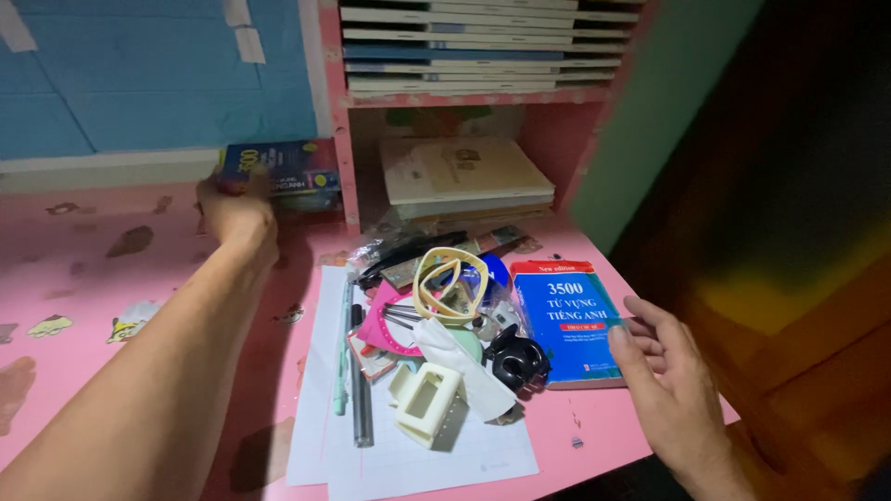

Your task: Organizing books, notebooks, and various stationery items on a pink desk and shelving unit.

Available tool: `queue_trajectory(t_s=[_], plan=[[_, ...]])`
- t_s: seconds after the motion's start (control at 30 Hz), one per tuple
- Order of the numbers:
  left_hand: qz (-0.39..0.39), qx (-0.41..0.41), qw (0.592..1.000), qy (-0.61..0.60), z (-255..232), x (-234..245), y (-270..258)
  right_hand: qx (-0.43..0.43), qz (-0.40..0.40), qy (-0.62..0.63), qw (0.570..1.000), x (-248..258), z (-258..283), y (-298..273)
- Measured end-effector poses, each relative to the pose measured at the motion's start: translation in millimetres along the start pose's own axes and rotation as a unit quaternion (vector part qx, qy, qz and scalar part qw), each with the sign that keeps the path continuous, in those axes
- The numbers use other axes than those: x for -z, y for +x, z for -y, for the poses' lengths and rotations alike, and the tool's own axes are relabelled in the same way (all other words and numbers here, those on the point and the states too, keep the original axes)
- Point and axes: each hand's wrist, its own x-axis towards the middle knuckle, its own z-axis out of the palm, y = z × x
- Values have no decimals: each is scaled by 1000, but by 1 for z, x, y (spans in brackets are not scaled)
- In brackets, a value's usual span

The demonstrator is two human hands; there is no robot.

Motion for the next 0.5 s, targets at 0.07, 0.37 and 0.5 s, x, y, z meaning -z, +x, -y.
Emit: queue_trajectory(t_s=[0.07,0.37,0.5], plan=[[-3,7,999,37,-14,6,-9,15,-14,5,1000,-1,6,-4],[21,82,996,40,-37,16,-17,-12,1,-25,1000,-2,6,0],[-7,-26,999,25,10,7,2,10,-5,-98,995,-4,2,1]])
